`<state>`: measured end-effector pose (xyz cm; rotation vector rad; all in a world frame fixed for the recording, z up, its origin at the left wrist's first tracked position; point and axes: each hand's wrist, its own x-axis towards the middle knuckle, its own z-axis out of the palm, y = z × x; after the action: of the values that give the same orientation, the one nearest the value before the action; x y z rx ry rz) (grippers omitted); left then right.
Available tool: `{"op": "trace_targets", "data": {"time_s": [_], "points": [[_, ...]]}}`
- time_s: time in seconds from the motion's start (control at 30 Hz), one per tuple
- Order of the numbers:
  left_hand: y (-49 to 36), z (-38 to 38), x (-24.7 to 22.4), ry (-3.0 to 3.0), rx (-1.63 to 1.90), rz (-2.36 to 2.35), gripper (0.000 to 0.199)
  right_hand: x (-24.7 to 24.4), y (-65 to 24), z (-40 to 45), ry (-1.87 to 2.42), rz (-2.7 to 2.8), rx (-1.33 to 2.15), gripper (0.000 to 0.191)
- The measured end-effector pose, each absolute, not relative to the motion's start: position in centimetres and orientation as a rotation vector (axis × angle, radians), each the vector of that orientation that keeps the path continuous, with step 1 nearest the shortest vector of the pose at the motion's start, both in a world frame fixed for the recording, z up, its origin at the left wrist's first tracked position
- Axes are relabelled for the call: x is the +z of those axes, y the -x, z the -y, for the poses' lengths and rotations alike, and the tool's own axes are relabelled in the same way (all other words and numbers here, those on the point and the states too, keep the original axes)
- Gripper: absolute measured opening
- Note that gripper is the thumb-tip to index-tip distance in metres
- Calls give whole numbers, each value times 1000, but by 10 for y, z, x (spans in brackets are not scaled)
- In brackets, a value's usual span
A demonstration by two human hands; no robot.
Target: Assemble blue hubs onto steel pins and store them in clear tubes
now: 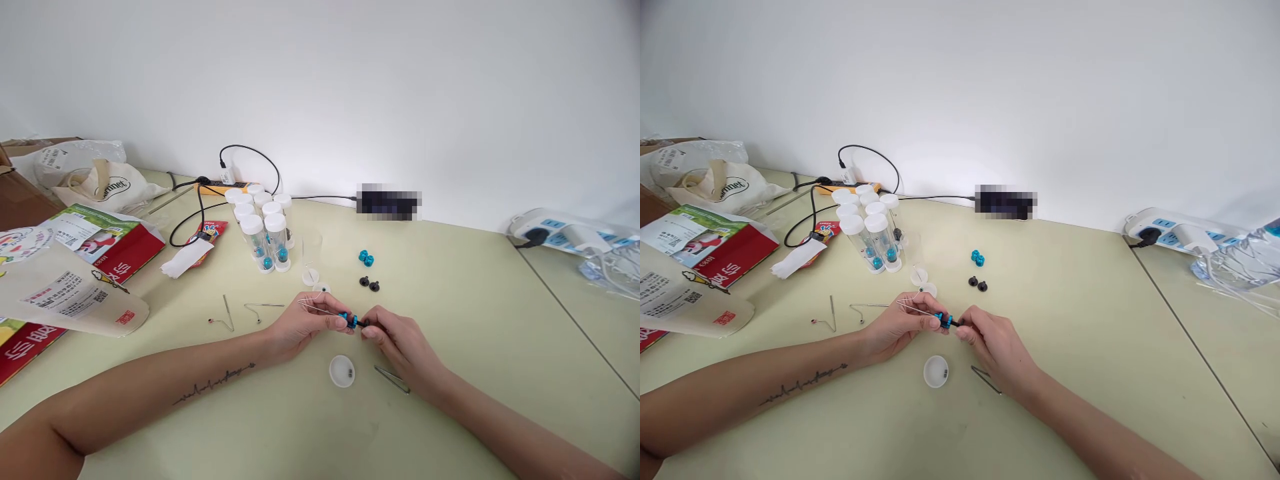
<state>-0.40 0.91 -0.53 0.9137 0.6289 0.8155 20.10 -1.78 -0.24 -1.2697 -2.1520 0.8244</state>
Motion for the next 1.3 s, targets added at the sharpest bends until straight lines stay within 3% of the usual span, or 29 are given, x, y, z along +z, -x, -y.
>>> {"op": "trace_targets", "data": {"time_s": [0.13, 0.4, 0.53, 0.73, 0.83, 1.0, 1.2, 1.3], "points": [[4, -9, -6, -921, 805, -647, 20, -1, -201, 17, 1259, 2177, 845, 36], [4, -10, -4, -899, 821, -659, 20, -7, -201, 18, 1227, 2131, 712, 6], [4, -10, -5, -902, 815, -658, 21, -6, -201, 17, 1236, 2142, 715, 9], [3, -10, -7, -922, 814, -639, 20, 0, -202, 16, 1246, 2190, 822, 35], [4, -10, -6, -920, 812, -643, 19, -1, -202, 17, 1265, 2188, 789, 30], [4, -10, -5, -899, 820, -663, 21, -8, -201, 17, 1228, 2146, 708, 7], [4, -10, -7, -913, 816, -641, 19, -7, -201, 17, 1204, 2148, 717, 5], [4, -10, -7, -925, 813, -637, 19, -4, -202, 17, 1227, 2182, 760, 23]]}}
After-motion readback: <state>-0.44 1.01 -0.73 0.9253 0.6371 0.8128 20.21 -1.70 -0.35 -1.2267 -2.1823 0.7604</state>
